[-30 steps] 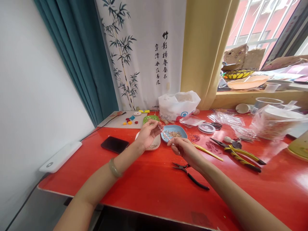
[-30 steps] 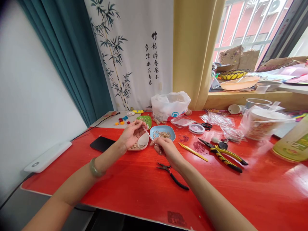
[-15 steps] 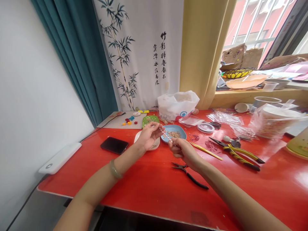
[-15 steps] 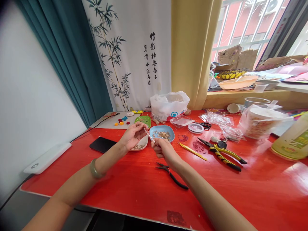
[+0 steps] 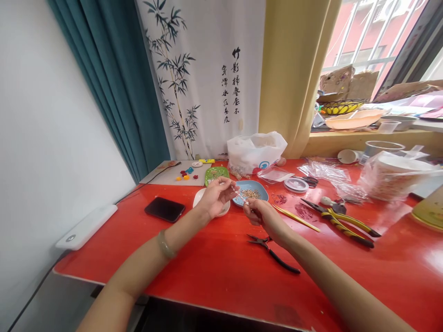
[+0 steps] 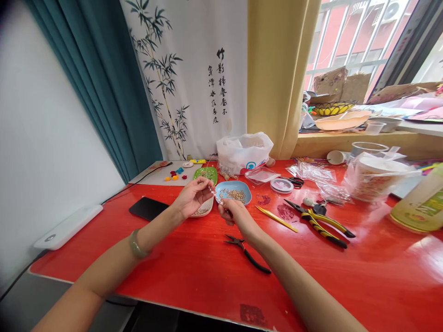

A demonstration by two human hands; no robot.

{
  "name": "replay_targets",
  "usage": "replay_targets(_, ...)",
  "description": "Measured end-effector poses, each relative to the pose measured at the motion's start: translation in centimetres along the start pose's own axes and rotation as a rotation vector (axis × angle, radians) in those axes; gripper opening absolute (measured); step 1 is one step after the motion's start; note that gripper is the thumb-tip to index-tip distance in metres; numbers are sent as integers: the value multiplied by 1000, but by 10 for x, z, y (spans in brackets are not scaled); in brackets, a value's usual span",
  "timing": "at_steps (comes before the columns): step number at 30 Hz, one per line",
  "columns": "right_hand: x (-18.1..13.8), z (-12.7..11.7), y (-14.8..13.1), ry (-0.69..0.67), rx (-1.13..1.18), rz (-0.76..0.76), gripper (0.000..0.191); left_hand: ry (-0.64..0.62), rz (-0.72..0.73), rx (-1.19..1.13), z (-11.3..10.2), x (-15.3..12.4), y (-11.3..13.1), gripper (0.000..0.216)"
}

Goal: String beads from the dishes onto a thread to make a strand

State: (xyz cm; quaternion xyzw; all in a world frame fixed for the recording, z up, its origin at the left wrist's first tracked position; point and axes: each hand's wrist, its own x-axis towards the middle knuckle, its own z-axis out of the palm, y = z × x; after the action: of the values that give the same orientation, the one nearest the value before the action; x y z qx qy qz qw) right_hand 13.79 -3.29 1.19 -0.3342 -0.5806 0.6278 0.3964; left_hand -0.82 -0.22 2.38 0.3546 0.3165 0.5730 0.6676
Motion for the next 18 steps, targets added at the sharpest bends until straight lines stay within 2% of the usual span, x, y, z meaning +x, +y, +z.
replay_targets(3, 0, 0, -2, 31, 19, 41, 12, -17, 1, 0, 0, 0, 0, 11)
replay_targets(9, -2, 2, -4, 100, -38, -11, 19, -32, -6, 11, 2, -3, 2, 11)
replay_targets(18, 0, 1, 0, 23, 14, -1, 14, -25, -41, 16, 4, -6, 1, 11)
